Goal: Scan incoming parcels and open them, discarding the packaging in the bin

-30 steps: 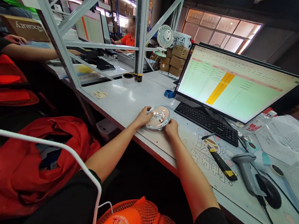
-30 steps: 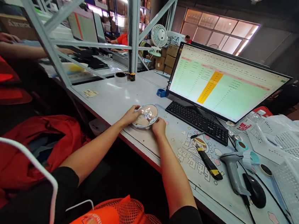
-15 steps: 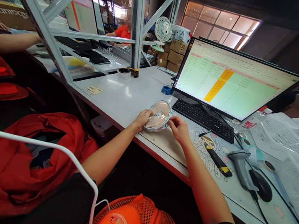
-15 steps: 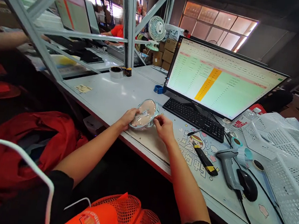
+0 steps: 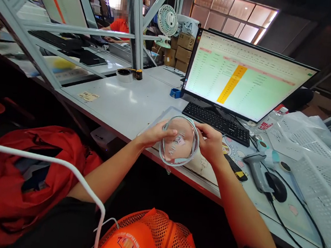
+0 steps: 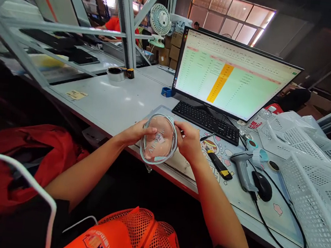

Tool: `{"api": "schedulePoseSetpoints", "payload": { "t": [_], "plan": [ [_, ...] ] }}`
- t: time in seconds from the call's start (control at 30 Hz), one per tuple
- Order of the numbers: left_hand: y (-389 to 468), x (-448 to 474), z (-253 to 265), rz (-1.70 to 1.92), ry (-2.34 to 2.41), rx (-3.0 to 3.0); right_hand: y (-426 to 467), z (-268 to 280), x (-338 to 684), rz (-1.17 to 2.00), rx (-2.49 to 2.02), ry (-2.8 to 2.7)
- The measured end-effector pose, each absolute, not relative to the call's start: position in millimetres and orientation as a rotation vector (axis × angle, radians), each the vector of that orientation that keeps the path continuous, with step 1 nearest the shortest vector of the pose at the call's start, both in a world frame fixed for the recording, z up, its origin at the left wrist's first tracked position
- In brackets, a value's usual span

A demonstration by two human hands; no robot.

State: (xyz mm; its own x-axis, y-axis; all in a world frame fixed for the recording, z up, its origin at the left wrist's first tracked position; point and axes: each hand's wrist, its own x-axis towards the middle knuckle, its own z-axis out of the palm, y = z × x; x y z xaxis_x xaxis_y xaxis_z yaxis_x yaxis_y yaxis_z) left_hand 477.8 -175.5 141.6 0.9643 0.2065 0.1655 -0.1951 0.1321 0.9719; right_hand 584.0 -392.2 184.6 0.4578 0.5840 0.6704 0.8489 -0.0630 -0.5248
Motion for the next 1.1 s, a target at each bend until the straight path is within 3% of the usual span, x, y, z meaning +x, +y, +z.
{"api": "schedulePoseSetpoints", "payload": {
  "t": [0.2,0.5,0.8,1.1],
  "plan": [
    [-201,465,157,0.28,0.074,1.168,-416,186,568,-0.375,-1.794,-1.438],
    [-238,454,166,0.296,0.103,1.112,-438,192,570,-0.722,-1.875,-1.528],
    [-251,447,169,0.297,0.122,1.112,-454,210,572,-0.392,-1.885,-1.5],
    [-260,451,166,0.391,0.172,1.121,-464,212,568,-0.756,-1.921,-1.505]
  ]
}}
